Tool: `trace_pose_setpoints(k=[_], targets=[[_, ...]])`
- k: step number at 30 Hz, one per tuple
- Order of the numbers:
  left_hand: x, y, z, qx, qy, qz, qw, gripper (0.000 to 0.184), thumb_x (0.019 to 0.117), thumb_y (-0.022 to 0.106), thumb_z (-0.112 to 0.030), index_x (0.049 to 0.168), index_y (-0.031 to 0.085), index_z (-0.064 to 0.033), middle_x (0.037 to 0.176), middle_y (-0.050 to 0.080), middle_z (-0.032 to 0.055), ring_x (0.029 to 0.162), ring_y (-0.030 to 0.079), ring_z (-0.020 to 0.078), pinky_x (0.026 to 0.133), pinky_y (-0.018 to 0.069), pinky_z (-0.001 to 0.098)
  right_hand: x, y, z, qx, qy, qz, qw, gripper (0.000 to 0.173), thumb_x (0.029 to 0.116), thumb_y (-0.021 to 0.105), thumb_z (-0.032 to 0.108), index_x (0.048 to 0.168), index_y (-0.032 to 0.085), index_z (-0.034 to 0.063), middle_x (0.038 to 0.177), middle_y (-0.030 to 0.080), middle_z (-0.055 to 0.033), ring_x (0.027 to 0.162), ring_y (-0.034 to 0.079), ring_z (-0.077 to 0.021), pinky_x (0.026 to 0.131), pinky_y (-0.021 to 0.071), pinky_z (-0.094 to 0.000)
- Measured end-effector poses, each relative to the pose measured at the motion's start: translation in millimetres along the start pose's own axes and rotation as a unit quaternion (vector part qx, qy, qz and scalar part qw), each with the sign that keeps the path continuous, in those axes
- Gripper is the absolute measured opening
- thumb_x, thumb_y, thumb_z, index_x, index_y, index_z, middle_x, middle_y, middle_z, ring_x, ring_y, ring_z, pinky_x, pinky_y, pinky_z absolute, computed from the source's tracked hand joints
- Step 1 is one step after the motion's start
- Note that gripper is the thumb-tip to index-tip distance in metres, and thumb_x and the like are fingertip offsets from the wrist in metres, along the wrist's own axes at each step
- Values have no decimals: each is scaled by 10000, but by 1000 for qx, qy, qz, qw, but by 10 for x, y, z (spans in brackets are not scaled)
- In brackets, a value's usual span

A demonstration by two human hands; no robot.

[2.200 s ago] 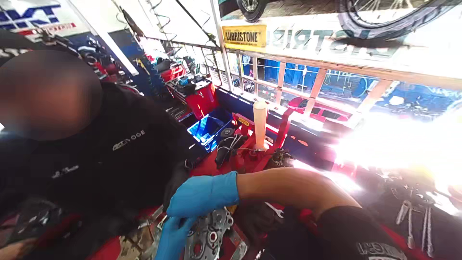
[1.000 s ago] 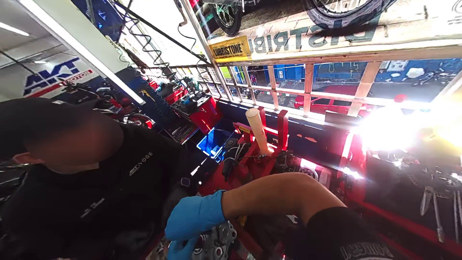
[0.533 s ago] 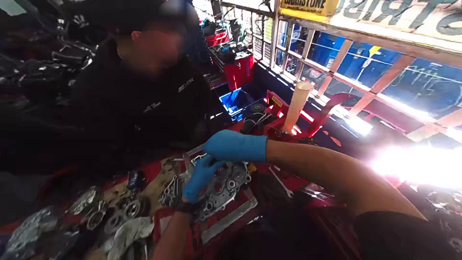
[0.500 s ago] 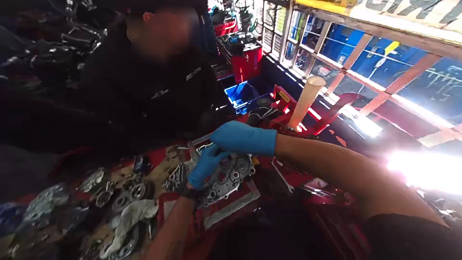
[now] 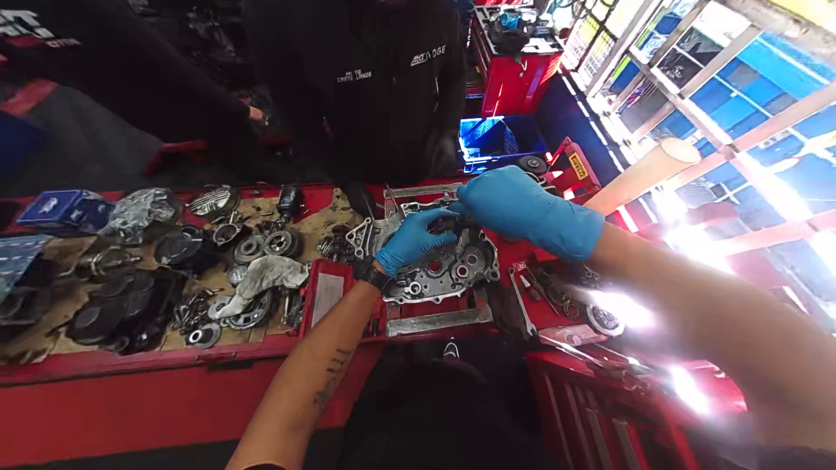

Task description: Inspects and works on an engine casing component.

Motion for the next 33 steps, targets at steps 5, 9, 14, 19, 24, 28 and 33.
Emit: trace_pose_setpoints(k=[5,9,14,19,24,28,33], targets=[[22,2,31,-14,-5,-27,1000,331,900,765,-202,1181,710,-34,1103,730,74,1003,692,93,921,574,290,-14,-83,-31,78,-44,53,995,145,997,612,115,1116,695,111,968,696,-106,916,688,-317,782,544,-534],[23,13,14,-60,16,-71,996,227,883,770,-109,1093,724,-35,1026,736,54,902,700,107,833,596,300,-15,-79,-6,9,-11,58,998,65,996,598,97,1021,653,72,880,657,-135,828,678,-361,648,521,-541],[-15,43,6,-92,29,-92,991,359,855,776,-18,1197,667,-35,1089,722,59,949,705,136,829,614,315,-1,-20,-11,-12,-9,52,999,199,1049,524,209,991,615,42,848,623,-154,806,663,-376,616,499,-537],[-6,41,-37,-45,34,-79,995,467,843,790,-20,1286,645,-54,1138,721,40,1030,696,110,895,605,305,11,-15,-70,17,-5,13,1000,423,1058,488,414,889,633,54,757,620,-154,741,656,-384,577,456,-540],[-1,55,-4,-19,19,-80,996,365,837,820,-79,1186,711,-76,1104,735,18,990,698,82,880,598,290,-45,-63,-56,74,-84,22,993,121,986,630,79,1096,679,84,935,675,-121,885,683,-324,750,544,-513],[-9,56,-53,-58,42,-84,994,381,829,817,-47,1193,705,-63,1114,731,29,1015,697,99,896,598,294,-38,-41,-18,7,-64,4,998,92,1007,583,105,942,629,59,827,633,-130,810,672,-349,631,514,-512],[16,73,-136,-86,77,-89,989,463,795,828,16,1226,664,-27,1135,711,57,1035,692,117,903,604,298,-10,6,-94,13,-33,-11,999,370,1055,523,369,866,616,65,731,599,-128,703,651,-353,552,460,-511]])
Point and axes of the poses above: each hand's wrist, its own x-axis towards the middle knuckle, its own y-axis out of the palm, z = x × y, the point moved 6 cm from there along x, towards the middle knuckle
